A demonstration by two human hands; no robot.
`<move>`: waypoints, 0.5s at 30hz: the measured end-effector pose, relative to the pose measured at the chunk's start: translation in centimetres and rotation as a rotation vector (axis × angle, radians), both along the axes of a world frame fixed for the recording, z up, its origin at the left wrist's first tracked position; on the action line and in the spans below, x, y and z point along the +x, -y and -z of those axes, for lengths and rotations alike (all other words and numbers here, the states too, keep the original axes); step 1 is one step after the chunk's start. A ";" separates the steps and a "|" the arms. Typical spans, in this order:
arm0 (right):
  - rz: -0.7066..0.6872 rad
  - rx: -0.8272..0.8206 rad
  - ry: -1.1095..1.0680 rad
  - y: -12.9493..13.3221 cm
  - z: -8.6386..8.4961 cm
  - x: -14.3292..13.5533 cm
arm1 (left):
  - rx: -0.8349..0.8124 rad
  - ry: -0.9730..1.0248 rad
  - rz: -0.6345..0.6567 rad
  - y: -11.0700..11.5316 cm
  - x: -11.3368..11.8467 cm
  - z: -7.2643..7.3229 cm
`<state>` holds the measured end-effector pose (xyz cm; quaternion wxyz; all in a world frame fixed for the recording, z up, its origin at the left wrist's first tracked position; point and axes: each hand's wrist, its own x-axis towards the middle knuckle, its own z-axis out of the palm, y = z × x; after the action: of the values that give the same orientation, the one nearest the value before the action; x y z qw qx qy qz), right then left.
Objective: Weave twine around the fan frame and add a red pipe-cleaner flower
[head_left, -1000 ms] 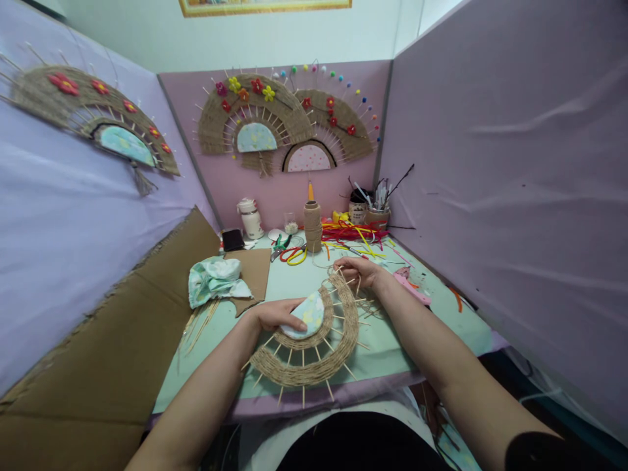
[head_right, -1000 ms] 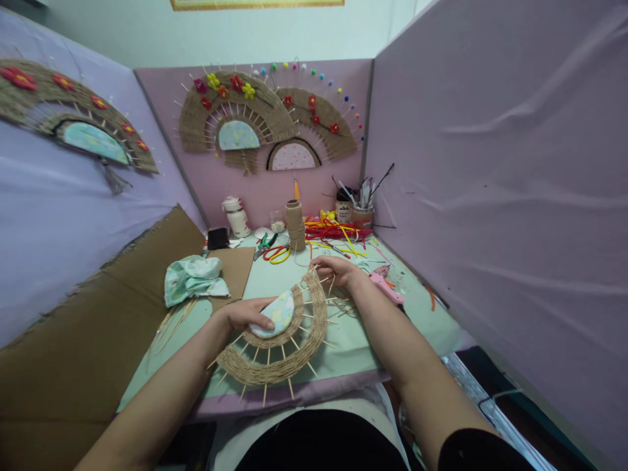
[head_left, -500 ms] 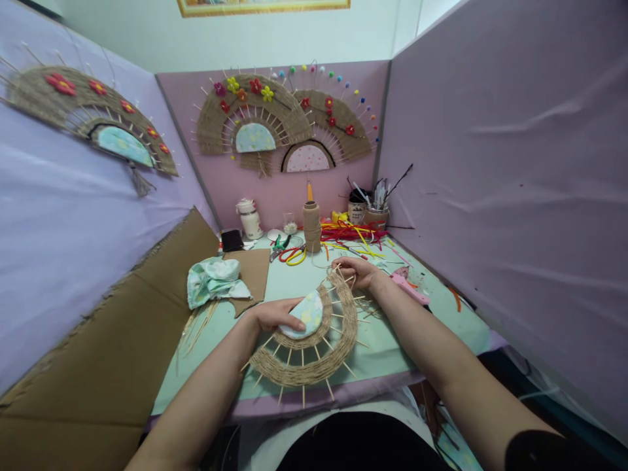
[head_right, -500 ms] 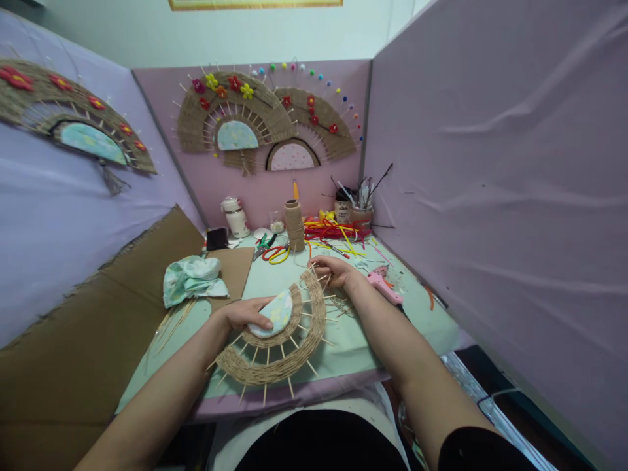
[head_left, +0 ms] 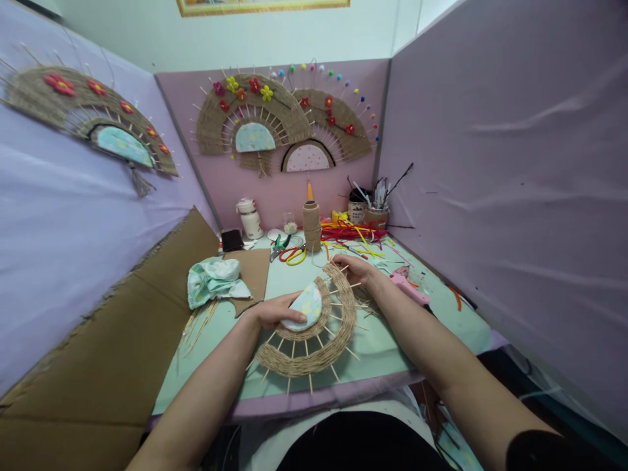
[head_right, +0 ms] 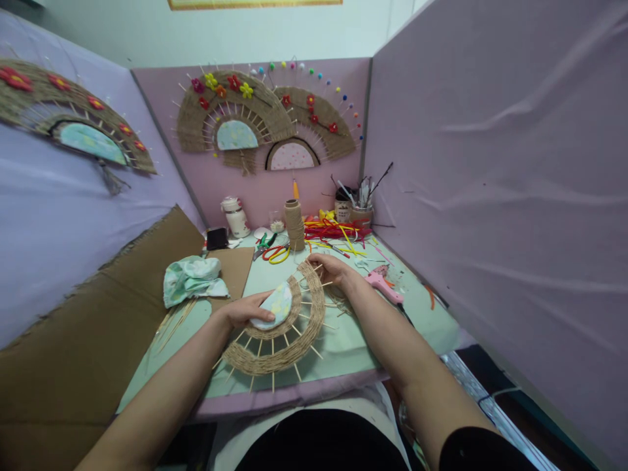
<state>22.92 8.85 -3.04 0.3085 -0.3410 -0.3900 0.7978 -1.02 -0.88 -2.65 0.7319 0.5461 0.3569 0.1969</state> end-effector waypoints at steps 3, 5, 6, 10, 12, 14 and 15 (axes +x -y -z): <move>0.067 0.045 0.009 0.3 -0.4 -0.4 | 0.006 0.008 -0.008 0.0 0.0 0.0; 0.094 0.075 0.013 0.5 -0.6 -0.6 | 0.007 0.015 -0.014 0.1 0.0 -0.1; 0.103 0.091 0.011 0.6 -0.7 -0.6 | 0.006 0.022 -0.018 0.1 0.0 -0.1; 0.118 0.151 -0.013 0.8 -0.8 -0.6 | 0.003 0.036 -0.024 0.2 0.0 -0.3; 0.113 0.171 -0.020 0.7 -0.7 -0.5 | 0.007 0.033 -0.031 0.2 0.1 -0.4; 0.096 0.182 -0.020 0.7 -0.7 -0.3 | 0.009 0.031 -0.041 0.2 0.1 -0.5; 0.085 0.184 -0.017 0.6 -0.6 -0.3 | 0.008 0.031 -0.047 0.3 0.1 -0.5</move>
<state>22.63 8.24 -2.42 0.3752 -0.3205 -0.4441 0.7478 -0.92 -1.14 -2.13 0.7304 0.5374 0.3573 0.2239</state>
